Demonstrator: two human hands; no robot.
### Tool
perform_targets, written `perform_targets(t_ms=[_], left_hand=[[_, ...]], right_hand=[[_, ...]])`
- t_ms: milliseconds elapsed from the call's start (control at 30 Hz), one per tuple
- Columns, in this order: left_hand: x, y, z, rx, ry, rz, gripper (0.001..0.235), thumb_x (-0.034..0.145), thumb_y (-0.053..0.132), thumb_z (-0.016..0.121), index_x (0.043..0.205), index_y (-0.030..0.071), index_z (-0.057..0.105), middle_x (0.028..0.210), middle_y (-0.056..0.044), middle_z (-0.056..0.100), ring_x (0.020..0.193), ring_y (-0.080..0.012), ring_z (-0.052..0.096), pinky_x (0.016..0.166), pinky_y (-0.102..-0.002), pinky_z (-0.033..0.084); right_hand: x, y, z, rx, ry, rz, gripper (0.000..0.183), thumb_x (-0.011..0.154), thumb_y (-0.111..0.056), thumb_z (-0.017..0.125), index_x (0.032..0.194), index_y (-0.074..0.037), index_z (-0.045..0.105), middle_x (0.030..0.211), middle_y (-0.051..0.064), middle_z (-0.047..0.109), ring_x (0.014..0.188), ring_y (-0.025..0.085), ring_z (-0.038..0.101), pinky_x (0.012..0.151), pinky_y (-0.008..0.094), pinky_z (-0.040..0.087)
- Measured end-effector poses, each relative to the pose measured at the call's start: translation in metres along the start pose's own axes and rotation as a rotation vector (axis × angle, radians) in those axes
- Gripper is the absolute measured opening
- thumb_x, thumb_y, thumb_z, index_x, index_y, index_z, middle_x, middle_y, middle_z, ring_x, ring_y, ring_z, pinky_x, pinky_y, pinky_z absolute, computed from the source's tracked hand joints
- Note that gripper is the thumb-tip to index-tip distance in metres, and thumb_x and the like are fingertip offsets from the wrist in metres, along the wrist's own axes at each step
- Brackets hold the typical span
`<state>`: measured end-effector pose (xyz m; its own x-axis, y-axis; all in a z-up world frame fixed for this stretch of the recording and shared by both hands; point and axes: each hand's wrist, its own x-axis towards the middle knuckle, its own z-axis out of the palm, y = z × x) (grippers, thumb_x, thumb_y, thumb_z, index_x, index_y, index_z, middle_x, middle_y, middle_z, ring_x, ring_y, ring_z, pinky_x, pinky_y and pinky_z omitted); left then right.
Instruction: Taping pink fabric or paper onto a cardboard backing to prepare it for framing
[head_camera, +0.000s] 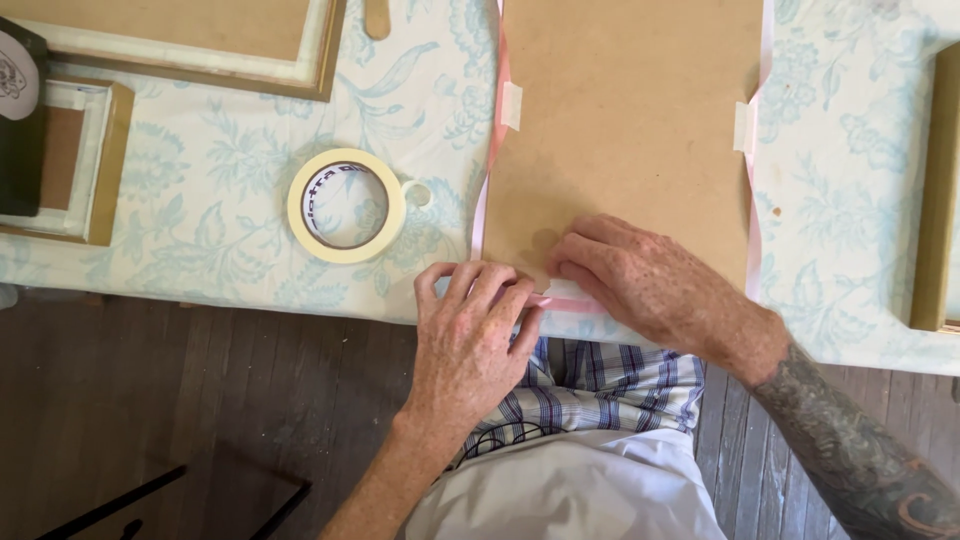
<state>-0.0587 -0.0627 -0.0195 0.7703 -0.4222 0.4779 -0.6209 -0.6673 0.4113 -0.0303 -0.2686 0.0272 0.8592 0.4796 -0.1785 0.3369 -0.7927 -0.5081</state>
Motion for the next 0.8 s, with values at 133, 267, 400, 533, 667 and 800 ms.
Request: perform_targets(t_ms=[133,267,400,533,667,800], left_hand=[[0.001,0.0,0.001,0.008,0.003,0.005,0.013,0.084,0.017,0.079,0.094,0.011,0.072,0.093,-0.004,0.061,0.1,-0.0237,0.062,0.098,-0.052,0.042],[0.001,0.001,-0.002,0.008,0.012,-0.001,0.012,0.085,0.017,0.078,0.093,0.011,0.072,0.092,-0.003,0.061,0.098,-0.023,0.063,0.097,-0.051,0.042],[0.005,0.003,-0.004,-0.003,0.0,-0.006,0.01,0.085,0.017,0.077,0.091,0.01,0.072,0.09,-0.003,0.061,0.097,-0.0228,0.063,0.097,-0.051,0.041],[0.005,0.001,0.001,0.014,-0.006,0.005,0.008,0.086,0.016,0.075,0.09,0.01,0.071,0.089,-0.004,0.06,0.096,-0.0229,0.062,0.096,-0.051,0.041],[0.011,0.004,-0.002,0.005,-0.098,-0.034,0.005,0.089,0.013,0.073,0.091,0.009,0.075,0.086,-0.004,0.063,0.093,-0.0212,0.063,0.101,-0.051,0.037],[0.016,0.005,-0.003,0.017,-0.152,-0.038,0.004,0.089,0.013,0.074,0.091,0.009,0.075,0.087,-0.004,0.064,0.093,-0.0212,0.064,0.103,-0.05,0.037]], right_hand=[[-0.002,-0.004,-0.002,-0.057,0.001,-0.033,0.016,0.105,-0.017,0.054,0.102,-0.011,0.068,0.097,0.009,0.066,0.098,0.028,0.067,0.08,0.044,0.061],[-0.002,-0.004,-0.003,-0.035,-0.016,-0.045,0.017,0.104,-0.018,0.053,0.104,-0.011,0.068,0.1,0.011,0.067,0.102,0.028,0.068,0.085,0.044,0.061],[-0.002,-0.005,-0.006,-0.073,-0.026,-0.081,0.017,0.103,-0.017,0.055,0.108,-0.011,0.071,0.102,0.012,0.068,0.105,0.028,0.068,0.087,0.044,0.061],[-0.003,-0.002,-0.007,0.038,-0.061,-0.006,0.022,0.106,-0.018,0.051,0.112,-0.008,0.07,0.104,0.015,0.069,0.107,0.029,0.07,0.089,0.044,0.061],[-0.005,0.0,-0.005,-0.027,0.033,-0.108,0.018,0.103,-0.016,0.056,0.107,-0.008,0.072,0.104,0.014,0.069,0.104,0.031,0.069,0.091,0.046,0.059],[-0.007,0.008,-0.004,0.156,0.054,-0.02,0.022,0.105,-0.02,0.055,0.109,-0.007,0.072,0.105,0.015,0.07,0.105,0.032,0.07,0.093,0.048,0.059]])
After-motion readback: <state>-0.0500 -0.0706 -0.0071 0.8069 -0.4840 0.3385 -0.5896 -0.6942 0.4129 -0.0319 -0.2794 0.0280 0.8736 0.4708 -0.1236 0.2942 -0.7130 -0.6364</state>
